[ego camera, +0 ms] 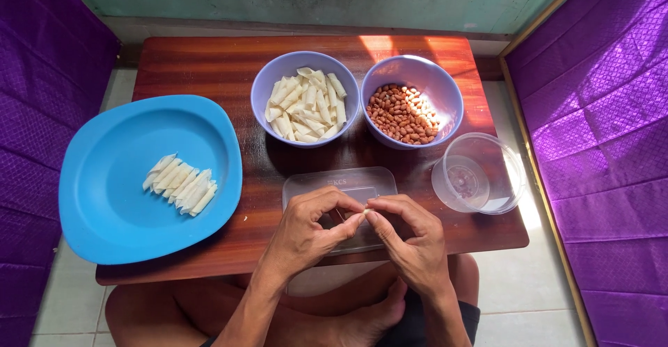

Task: Manually wrapping small food items, specifically peanuts and white sticks, into individual square wrappers.

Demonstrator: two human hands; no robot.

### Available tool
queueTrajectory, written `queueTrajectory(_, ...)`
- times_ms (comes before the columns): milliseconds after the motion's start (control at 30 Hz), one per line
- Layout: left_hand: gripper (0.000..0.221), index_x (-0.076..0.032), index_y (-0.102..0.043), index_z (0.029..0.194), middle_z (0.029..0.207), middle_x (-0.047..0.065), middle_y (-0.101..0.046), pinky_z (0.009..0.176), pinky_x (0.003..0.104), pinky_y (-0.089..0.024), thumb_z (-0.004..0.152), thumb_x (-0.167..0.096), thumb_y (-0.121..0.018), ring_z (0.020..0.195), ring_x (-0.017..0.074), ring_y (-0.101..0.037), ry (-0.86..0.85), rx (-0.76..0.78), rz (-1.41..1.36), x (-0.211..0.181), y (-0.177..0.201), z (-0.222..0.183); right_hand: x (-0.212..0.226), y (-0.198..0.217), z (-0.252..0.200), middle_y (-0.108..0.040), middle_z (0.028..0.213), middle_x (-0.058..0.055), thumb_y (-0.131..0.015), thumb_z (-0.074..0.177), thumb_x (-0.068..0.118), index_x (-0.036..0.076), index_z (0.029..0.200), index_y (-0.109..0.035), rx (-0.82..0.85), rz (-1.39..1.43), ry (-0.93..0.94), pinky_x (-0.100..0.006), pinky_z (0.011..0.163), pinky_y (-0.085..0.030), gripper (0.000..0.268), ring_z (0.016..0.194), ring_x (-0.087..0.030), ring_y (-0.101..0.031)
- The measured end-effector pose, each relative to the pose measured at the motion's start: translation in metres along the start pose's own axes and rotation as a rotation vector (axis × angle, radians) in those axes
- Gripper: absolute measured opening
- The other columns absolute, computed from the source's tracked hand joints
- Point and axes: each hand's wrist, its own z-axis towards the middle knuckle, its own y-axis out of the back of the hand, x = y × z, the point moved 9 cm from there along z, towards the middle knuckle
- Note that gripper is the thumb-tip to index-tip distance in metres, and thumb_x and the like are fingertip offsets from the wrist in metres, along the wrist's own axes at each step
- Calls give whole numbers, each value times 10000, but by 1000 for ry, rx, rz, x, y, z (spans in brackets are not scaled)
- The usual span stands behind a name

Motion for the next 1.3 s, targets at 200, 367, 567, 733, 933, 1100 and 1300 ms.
queueTrajectory(200, 112, -38, -776, 902, 812, 11, -724, 531, 195, -472, 796, -76, -777, 642, 73, -609, 24, 10, -19, -4, 0, 2, -23, 2, -4, -779, 920, -77, -747, 875, 34, -33, 1053, -779, -28, 204, -221, -221, 728, -563, 193, 816, -122, -710)
queueTrajectory(367, 131, -60, -773, 926, 868, 13, -731, 550, 200, -485, 797, -78, -771, 671, 80, -619, 11, 20, 15, -11, 0, -2, -34, 3, -8, -782, 854, -113, -775, 844, 13, -37, 1048, -778, -55, 288, -297, -233, 694, -571, 210, 778, -143, -718)
queueTrajectory(567, 170, -46, -766, 972, 899, 36, -732, 568, 208, -505, 802, -54, -764, 696, 98, -628, -57, 7, 40, -19, 5, -2, -31, -3, -2, -764, 859, -124, -756, 858, -6, -54, 1098, -747, -43, 341, -257, -231, 703, -560, 245, 781, -148, -706)
queueTrajectory(733, 175, -48, -768, 974, 933, 46, -741, 607, 212, -532, 800, -47, -768, 728, 102, -636, -67, -16, 30, -17, 11, -4, -34, -14, 2, -753, 910, -131, -748, 861, -27, -70, 1112, -731, -25, 414, -267, -247, 739, -567, 255, 803, -156, -691)
queueTrajectory(933, 130, -58, -765, 932, 891, 13, -724, 581, 193, -527, 803, -59, -785, 706, 79, -638, 22, -32, 38, -1, 15, -6, -43, -21, 2, -744, 880, -117, -749, 870, -17, -62, 1140, -715, -9, 444, -250, -232, 714, -546, 276, 798, -141, -689)
queueTrajectory(1100, 257, -34, -768, 1057, 956, 39, -726, 613, 200, -524, 800, -40, -792, 737, 93, -641, -3, 4, -13, 8, 11, -7, -48, -19, -2, -755, 971, -134, -748, 863, -34, -62, 1164, -707, -27, 458, -236, -244, 769, -574, 305, 839, -156, -700)
queueTrajectory(1300, 185, -31, -778, 985, 907, 41, -732, 589, 201, -500, 801, -14, -781, 705, 86, -619, -11, -7, -54, 12, 13, -7, -44, -21, -3, -749, 930, -124, -744, 870, -35, -60, 1160, -704, -12, 463, -223, -241, 749, -577, 293, 833, -149, -696)
